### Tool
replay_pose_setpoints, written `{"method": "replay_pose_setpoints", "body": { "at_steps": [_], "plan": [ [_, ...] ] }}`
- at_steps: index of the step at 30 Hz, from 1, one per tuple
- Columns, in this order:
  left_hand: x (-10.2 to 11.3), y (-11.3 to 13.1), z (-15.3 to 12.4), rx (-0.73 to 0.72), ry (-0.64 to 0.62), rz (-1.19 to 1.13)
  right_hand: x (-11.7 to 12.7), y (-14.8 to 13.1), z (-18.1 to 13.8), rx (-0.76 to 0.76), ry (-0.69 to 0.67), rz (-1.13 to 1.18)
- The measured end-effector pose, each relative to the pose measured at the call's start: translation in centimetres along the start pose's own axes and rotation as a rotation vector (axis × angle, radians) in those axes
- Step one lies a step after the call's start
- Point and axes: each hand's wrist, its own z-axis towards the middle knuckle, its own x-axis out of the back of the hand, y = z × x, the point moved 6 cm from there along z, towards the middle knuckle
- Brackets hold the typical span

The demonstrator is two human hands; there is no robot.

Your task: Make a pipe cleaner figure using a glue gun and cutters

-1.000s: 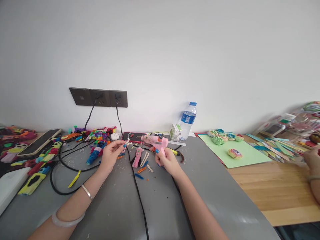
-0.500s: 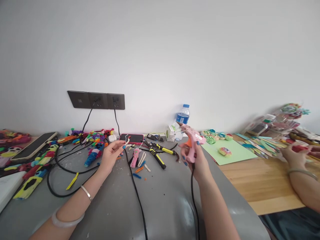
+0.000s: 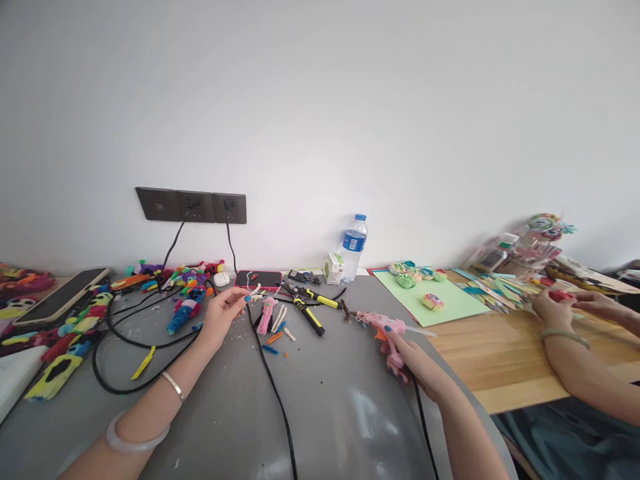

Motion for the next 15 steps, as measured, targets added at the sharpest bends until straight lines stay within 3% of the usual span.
{"method": "replay_pose_setpoints", "body": {
  "at_steps": [6,9,12,15],
  "plan": [
    [0.0,0.0,0.1,0.0,0.004,-0.005,2.6,-1.2,-1.3,-0.082,0.22,-0.581],
    [-0.1,-0.2,0.1,0.0,-0.009,0.006,3.7,-3.8,-3.0,-0.063,0.382,-0.718],
    [-0.2,-0.3,0.1,-0.003,-0.02,0.013,1.7,-8.7,-4.0,0.202,0.417,-0.656],
    [-0.1,-0.5,0.2,0.003,-0.016,0.02,-3.0,-14.2,-4.1,0.546,0.29,-0.441]
  ]
}}
